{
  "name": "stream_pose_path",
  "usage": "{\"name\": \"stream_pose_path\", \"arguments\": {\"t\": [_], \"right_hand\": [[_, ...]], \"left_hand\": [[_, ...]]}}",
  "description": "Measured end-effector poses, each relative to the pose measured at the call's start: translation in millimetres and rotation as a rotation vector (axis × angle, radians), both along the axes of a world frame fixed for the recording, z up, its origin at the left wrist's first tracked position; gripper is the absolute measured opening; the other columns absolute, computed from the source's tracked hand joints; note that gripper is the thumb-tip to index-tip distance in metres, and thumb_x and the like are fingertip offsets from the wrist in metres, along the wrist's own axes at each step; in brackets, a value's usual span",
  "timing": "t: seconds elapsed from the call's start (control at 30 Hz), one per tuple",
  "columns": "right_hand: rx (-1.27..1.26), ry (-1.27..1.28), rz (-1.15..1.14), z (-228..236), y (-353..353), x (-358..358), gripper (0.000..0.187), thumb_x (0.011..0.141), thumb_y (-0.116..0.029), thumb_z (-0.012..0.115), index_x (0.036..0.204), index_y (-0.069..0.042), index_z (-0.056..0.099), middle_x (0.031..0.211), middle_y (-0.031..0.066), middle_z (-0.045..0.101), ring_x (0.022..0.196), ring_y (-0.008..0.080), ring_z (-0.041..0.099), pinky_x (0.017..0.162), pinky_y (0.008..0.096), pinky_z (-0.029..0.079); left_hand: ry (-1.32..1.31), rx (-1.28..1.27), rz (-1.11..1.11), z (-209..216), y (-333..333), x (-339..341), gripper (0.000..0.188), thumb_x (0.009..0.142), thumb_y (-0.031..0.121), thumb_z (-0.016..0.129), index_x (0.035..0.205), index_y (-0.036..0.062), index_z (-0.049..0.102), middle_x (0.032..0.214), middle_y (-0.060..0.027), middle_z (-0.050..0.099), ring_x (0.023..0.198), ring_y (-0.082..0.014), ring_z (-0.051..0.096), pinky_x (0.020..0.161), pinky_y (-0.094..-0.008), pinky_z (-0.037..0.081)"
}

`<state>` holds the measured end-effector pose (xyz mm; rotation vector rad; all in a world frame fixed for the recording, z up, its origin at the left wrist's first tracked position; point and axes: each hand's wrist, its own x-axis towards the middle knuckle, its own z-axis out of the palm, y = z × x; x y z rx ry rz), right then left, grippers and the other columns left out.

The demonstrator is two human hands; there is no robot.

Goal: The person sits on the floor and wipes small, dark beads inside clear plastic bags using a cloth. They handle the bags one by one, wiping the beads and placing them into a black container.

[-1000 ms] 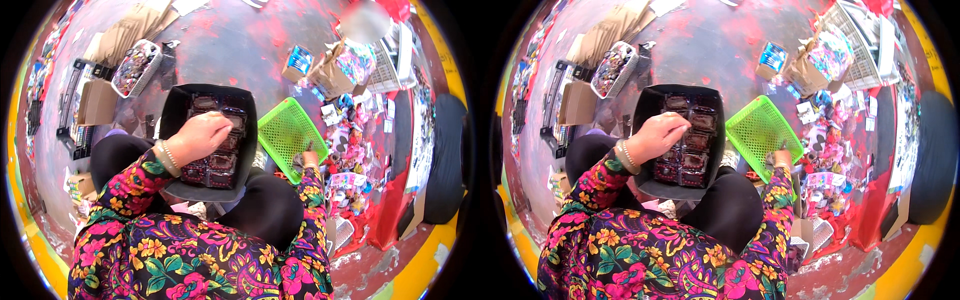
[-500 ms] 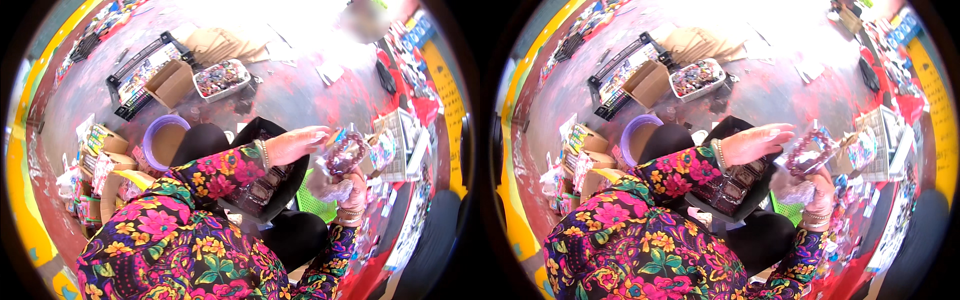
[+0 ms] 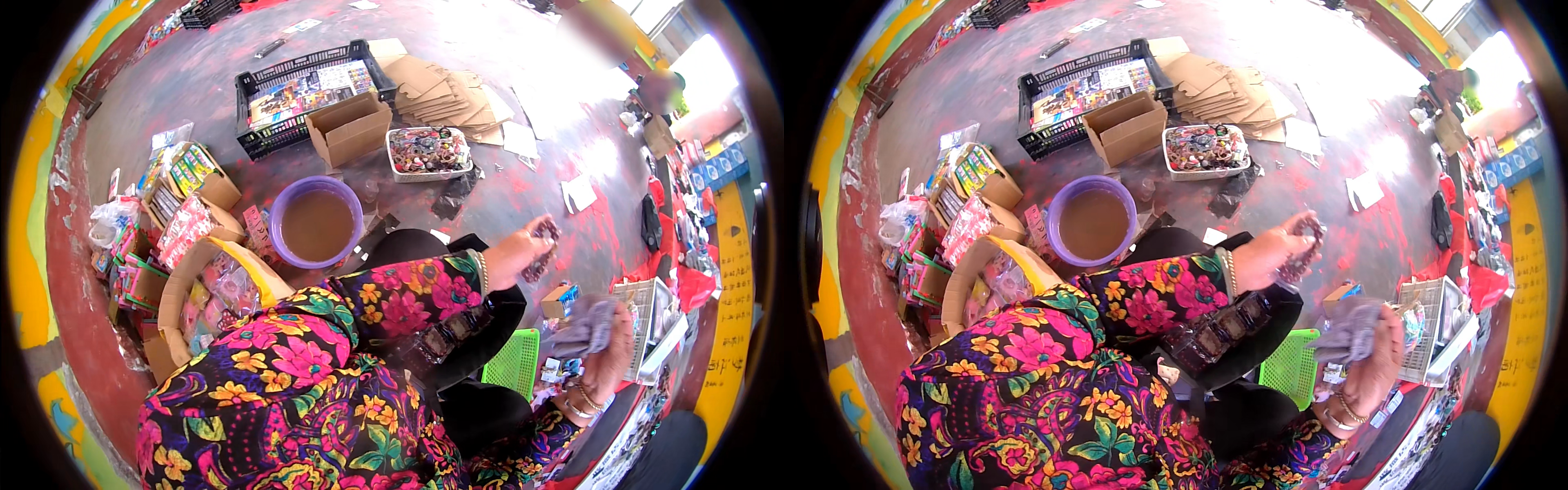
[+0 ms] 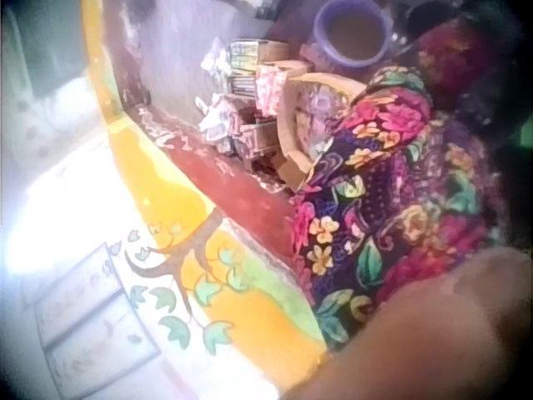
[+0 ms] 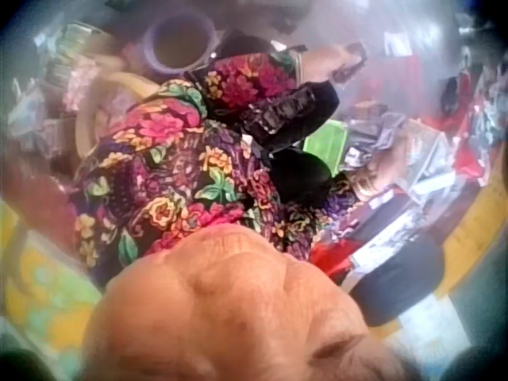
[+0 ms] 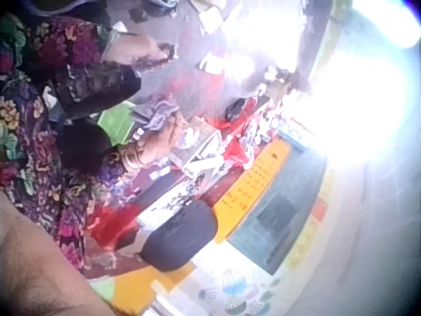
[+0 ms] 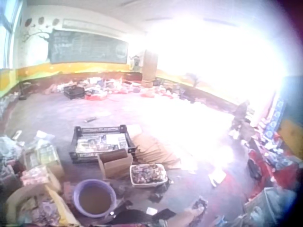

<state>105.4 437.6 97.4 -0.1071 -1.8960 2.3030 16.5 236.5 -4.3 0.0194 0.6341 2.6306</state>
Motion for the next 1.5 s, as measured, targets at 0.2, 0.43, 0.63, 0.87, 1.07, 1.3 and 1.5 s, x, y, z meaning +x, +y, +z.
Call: {"name": "stream_pose_path", "arguments": {"t": [0.2,0.43,0.63,0.87,1.07,1.3,1.5], "right_hand": [[0.444,0.192,-0.285,-27,-65,-9,0.028,0.094,-0.013,0.046,0.116,0.000,0.056,0.116,0.0135,0.057,0.108,0.0217,0.054,0.094,0.0355,0.043],[1.021,0.370,0.054,-79,-95,-22,0.045,0.095,-0.032,0.037,0.125,-0.001,0.049,0.136,0.0171,0.042,0.130,0.0305,0.034,0.109,0.0421,0.016],[1.137,0.385,-0.243,-99,-74,-37,0.041,0.095,-0.025,0.034,0.125,0.000,0.047,0.137,0.0210,0.038,0.128,0.0346,0.035,0.108,0.0431,0.019],[1.320,0.340,-0.333,-135,-51,-61,0.035,0.091,-0.007,0.038,0.124,0.004,0.045,0.126,0.0239,0.047,0.122,0.0348,0.041,0.108,0.0416,0.024],[0.879,0.511,-0.159,-87,-127,-10,0.052,0.073,-0.004,0.059,0.123,-0.002,0.047,0.128,0.0258,0.042,0.123,0.0454,0.035,0.104,0.0495,0.027],[1.055,0.413,-0.334,-95,-72,-41,0.043,0.082,-0.013,0.054,0.123,-0.004,0.048,0.134,0.0259,0.038,0.126,0.0439,0.033,0.104,0.0493,0.027],[0.970,0.376,-0.467,-99,-61,-49,0.032,0.088,-0.017,0.051,0.116,-0.003,0.054,0.124,0.0265,0.049,0.119,0.0407,0.044,0.098,0.0423,0.037]], "left_hand": [[-0.154,0.153,-0.267,10,5,14,0.029,0.095,0.036,0.045,0.114,0.0168,0.053,0.093,-0.0020,0.058,0.083,-0.0164,0.059,0.067,-0.0366,0.051],[-0.132,0.320,-0.163,-5,13,17,0.047,0.092,0.052,0.039,0.110,0.0115,0.057,0.099,-0.0030,0.061,0.090,-0.0158,0.057,0.083,-0.0330,0.046],[-0.127,0.252,-0.229,11,23,34,0.053,0.092,0.055,0.037,0.116,0.0107,0.054,0.106,-0.0037,0.060,0.094,-0.0167,0.057,0.083,-0.0345,0.046],[-0.084,0.183,-0.338,0,17,37,0.057,0.093,0.056,0.032,0.115,0.0082,0.053,0.105,-0.0067,0.061,0.095,-0.0207,0.058,0.083,-0.0368,0.047],[-0.023,0.277,-0.214,11,-3,25,0.063,0.092,0.058,0.032,0.114,0.0034,0.055,0.116,-0.0122,0.057,0.109,-0.0253,0.053,0.095,-0.0394,0.041],[-0.122,0.143,-0.376,3,23,38,0.053,0.095,0.049,0.031,0.129,0.0108,0.043,0.131,-0.0099,0.048,0.122,-0.0249,0.044,0.104,-0.0414,0.032],[-0.066,0.267,-0.491,-11,23,40,0.042,0.096,0.042,0.034,0.116,0.0100,0.053,0.109,-0.0072,0.061,0.096,-0.0213,0.058,0.090,-0.0395,0.043]]}}
